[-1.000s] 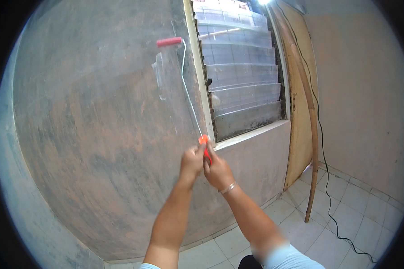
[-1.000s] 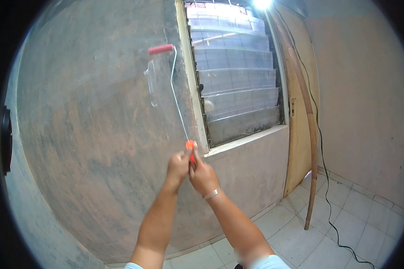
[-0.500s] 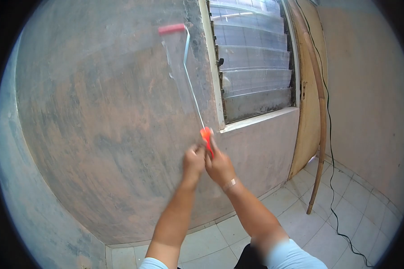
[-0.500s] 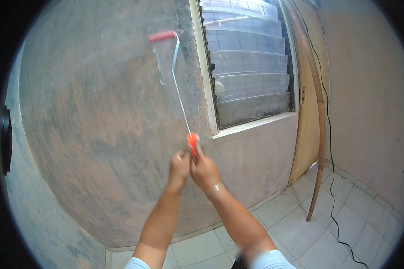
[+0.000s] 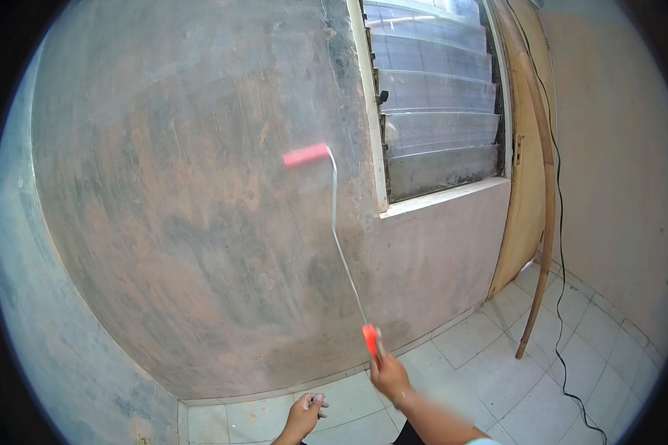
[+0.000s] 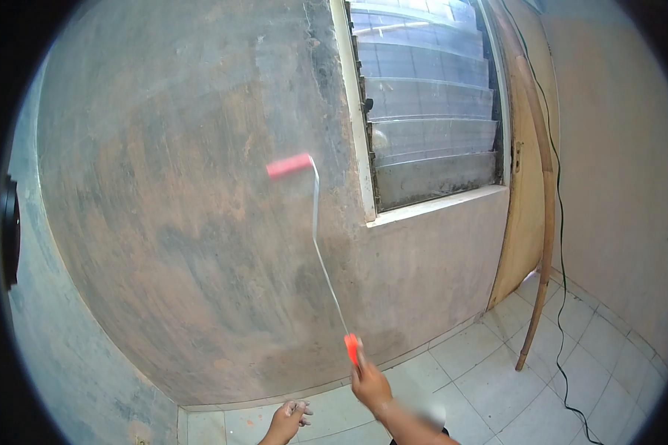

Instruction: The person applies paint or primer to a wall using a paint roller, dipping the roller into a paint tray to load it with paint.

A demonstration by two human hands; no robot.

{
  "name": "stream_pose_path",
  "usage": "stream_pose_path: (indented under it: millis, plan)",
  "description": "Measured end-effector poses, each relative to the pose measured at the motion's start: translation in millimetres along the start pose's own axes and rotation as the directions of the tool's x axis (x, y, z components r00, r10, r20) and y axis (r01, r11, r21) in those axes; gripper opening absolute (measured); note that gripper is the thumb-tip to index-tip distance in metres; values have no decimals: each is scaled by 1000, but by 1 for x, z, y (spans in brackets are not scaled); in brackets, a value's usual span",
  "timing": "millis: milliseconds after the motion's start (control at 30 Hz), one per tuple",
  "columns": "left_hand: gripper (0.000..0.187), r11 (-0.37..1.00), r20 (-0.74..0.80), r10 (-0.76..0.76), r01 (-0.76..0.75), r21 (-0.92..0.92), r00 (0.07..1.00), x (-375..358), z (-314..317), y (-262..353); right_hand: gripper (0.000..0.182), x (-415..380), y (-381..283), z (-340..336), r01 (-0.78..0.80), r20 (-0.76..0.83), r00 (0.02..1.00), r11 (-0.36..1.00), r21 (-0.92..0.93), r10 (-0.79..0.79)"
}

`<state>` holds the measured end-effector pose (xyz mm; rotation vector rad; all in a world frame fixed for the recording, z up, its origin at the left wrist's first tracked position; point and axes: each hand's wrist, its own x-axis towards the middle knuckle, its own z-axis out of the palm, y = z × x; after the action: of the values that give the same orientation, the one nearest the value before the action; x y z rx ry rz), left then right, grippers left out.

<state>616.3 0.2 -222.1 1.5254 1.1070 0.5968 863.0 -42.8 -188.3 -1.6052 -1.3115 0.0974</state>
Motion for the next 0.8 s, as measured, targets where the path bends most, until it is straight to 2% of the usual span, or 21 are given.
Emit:
stream_pose_path:
  millis: [33,67,100,167,267,333,433,533,567,633,667,733,767,800]
  plan:
    - [37,997,23,-32,33,-67,999,-15,0,12,76,36,-16,-1,81,-69,994,997,5,-80]
    - [38,989,49,-54,60,-133,997,-20,2,23,71,75,-57,-19,68,-69,996,995,70,-63]
    - [38,990,50,-52,59,-132,997,-23,4,29,76,112,-81,-22,102,-113,989,993,60,-95]
    - [37,990,52,86,-79,-117,995,-22,3,40,75,167,-125,-34,157,-142,979,985,73,-146]
    - [39,979,41,138,-130,-156,990,-24,1,48,72,169,-109,-14,114,-143,984,992,48,-106]
    - [40,980,59,109,-97,-173,992,-17,-3,27,71,111,-55,6,92,-112,990,994,56,-86]
    - [41,984,62,32,-21,-174,998,-20,-19,-1,69,-20,31,29,-121,77,989,991,-48,125]
    - [39,973,29,-72,77,-218,997,-40,-28,0,70,-122,90,52,-132,97,986,989,-66,138]
    - [38,954,13,-134,132,-268,991,-47,-29,0,70,-106,71,45,-140,95,985,988,-69,146]
    - [34,961,8,-129,127,-245,992,-47,-35,-10,69,-47,22,35,-165,82,982,985,-53,169]
    - [32,967,-10,-125,119,-227,992,-44,-37,-5,71,-3,-1,30,-26,-32,999,1000,16,26]
    - [29,968,-55,-70,55,-247,996,-34,-34,-14,73,92,-61,11,15,-68,998,998,53,-11]
    - [29,968,-51,-72,58,-243,996,-35,-32,-9,71,134,-87,4,121,-154,982,990,67,-110]
    - [28,976,-46,-36,26,-214,998,-36,-29,1,71,166,-113,-9,161,-203,968,986,48,-148]
